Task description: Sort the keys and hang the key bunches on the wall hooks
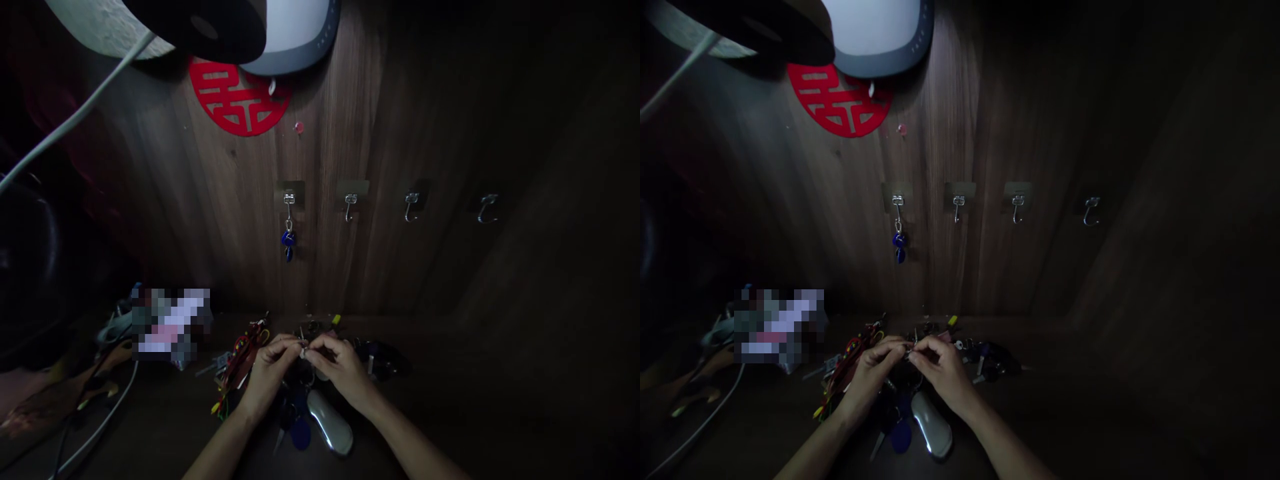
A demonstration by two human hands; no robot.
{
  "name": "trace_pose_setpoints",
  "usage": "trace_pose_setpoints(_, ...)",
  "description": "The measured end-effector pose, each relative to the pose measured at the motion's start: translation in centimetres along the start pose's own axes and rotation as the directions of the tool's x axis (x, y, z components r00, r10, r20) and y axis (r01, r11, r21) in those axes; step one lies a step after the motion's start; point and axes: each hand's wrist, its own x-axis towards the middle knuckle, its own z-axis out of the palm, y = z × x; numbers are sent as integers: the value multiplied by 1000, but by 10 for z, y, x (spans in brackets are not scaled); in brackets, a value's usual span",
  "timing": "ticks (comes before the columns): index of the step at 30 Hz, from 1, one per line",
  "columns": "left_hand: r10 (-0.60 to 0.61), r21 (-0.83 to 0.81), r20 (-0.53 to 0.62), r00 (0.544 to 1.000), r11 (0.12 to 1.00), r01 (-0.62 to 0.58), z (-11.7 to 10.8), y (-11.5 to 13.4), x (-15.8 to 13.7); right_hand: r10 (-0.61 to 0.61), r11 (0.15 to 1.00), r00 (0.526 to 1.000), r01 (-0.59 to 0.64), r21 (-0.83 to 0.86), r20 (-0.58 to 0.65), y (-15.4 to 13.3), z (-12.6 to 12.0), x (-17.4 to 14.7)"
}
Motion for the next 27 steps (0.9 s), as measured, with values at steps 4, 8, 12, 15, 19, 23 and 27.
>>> trace_pose_setpoints(4, -97, -87, 119, 988, 990, 108, 1, 1, -1, 31, 998, 999, -29, 47, -39, -3, -3, 1)
trace_pose_setpoints(8, -123, -110, 179, 976, 983, 144, 3, 2, -3, 51, 990, 995, -40, 132, -80, -2, -6, 2)
trace_pose_setpoints(12, -144, -152, 188, 972, 973, 173, 5, 2, -4, 69, 986, 993, -52, 157, -101, 4, -7, 3)
trace_pose_setpoints(15, -148, -192, 223, 964, 962, 192, 6, 3, -5, 35, 990, 994, -21, 140, -99, 6, -6, 3)
trace_pose_setpoints(19, -172, -213, 295, 940, 947, 240, 8, 4, -7, -79, 993, 993, 86, 76, -83, 5, -6, 3)
trace_pose_setpoints(23, -156, -187, 328, 932, 956, 226, 8, 4, -8, -129, 988, 991, 132, 79, -33, 1, -5, 2)
trace_pose_setpoints(27, -121, -149, 231, 965, 976, 158, 5, 3, -6, -76, 993, 996, 79, 86, -41, 0, -5, 2)
